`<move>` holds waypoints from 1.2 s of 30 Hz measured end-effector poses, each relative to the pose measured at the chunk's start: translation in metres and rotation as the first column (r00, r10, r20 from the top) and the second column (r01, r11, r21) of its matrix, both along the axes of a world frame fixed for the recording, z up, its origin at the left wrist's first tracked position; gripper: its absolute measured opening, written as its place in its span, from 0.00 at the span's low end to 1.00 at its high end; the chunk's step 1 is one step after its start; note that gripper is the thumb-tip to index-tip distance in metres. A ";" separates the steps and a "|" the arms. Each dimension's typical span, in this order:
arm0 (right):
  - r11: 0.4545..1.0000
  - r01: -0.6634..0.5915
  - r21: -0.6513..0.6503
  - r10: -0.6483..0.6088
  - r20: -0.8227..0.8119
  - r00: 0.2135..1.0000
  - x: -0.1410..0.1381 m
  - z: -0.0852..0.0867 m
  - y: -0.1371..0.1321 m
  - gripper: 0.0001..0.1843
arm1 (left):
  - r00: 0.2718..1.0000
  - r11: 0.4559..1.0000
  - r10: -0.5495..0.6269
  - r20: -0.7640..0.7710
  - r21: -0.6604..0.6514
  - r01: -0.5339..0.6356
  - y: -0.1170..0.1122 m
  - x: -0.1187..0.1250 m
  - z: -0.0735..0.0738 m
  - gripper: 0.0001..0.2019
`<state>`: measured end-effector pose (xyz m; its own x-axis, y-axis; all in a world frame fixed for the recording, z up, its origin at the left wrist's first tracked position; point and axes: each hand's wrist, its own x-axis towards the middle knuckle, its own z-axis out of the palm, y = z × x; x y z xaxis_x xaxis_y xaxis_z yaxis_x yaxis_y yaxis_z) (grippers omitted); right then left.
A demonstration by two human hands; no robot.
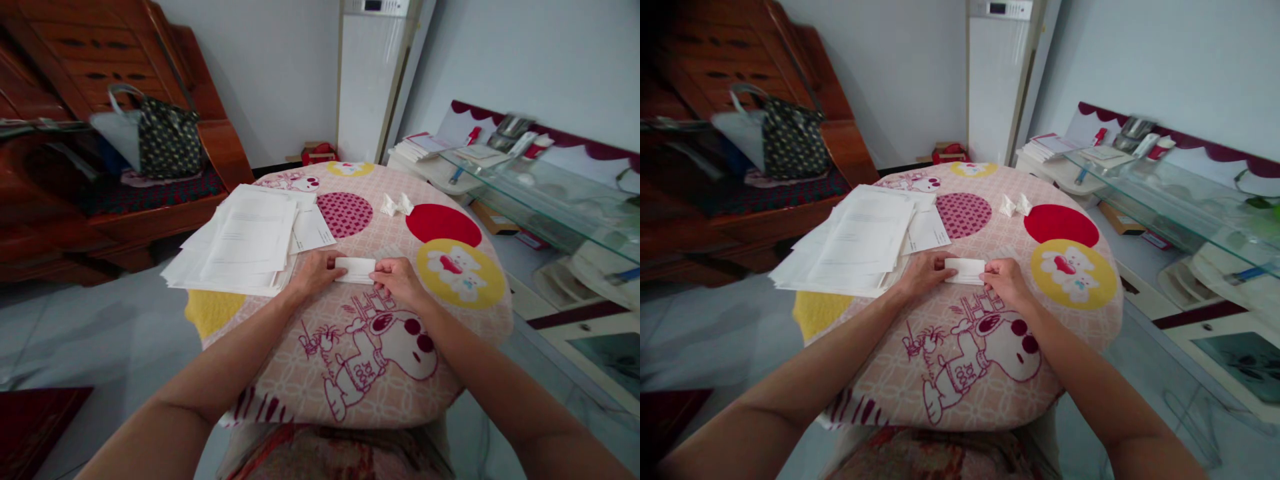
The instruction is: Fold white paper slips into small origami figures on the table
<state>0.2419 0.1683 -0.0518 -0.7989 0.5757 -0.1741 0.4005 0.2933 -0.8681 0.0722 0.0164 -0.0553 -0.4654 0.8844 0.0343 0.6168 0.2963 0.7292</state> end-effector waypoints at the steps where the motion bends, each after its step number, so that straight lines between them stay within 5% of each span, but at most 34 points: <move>1: 0.997 0.053 -0.050 -0.053 0.000 0.999 -0.003 -0.001 -0.002 0.04 | 0.999 0.999 0.047 0.015 -0.011 -0.047 0.003 0.000 -0.001 0.17; 6: 0.966 0.234 -0.108 -0.241 -0.057 0.969 -0.010 -0.002 -0.011 0.30 | 0.982 0.981 0.187 -0.017 -0.041 -0.188 0.014 0.006 -0.004 0.23; 11: 0.963 0.251 -0.093 -0.258 -0.073 0.963 -0.009 -0.009 -0.011 0.17 | 0.973 0.975 0.221 -0.073 -0.024 -0.223 0.017 0.011 -0.004 0.26; 19: 0.962 0.271 -0.039 -0.273 -0.071 0.959 -0.003 -0.011 -0.014 0.11 | 0.969 0.974 0.219 -0.111 -0.037 -0.224 0.016 0.013 0.000 0.26; 36: 0.965 0.262 -0.023 -0.263 -0.037 0.964 -0.005 -0.012 -0.012 0.11 | 0.962 0.965 0.244 -0.123 -0.068 -0.253 0.016 0.011 -0.001 0.25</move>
<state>0.2373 0.1559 -0.0634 -0.6268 0.7632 -0.1572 0.4266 0.1672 -0.8888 0.0837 0.0325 -0.0562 -0.6681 0.7434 0.0309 0.5926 0.5066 0.6262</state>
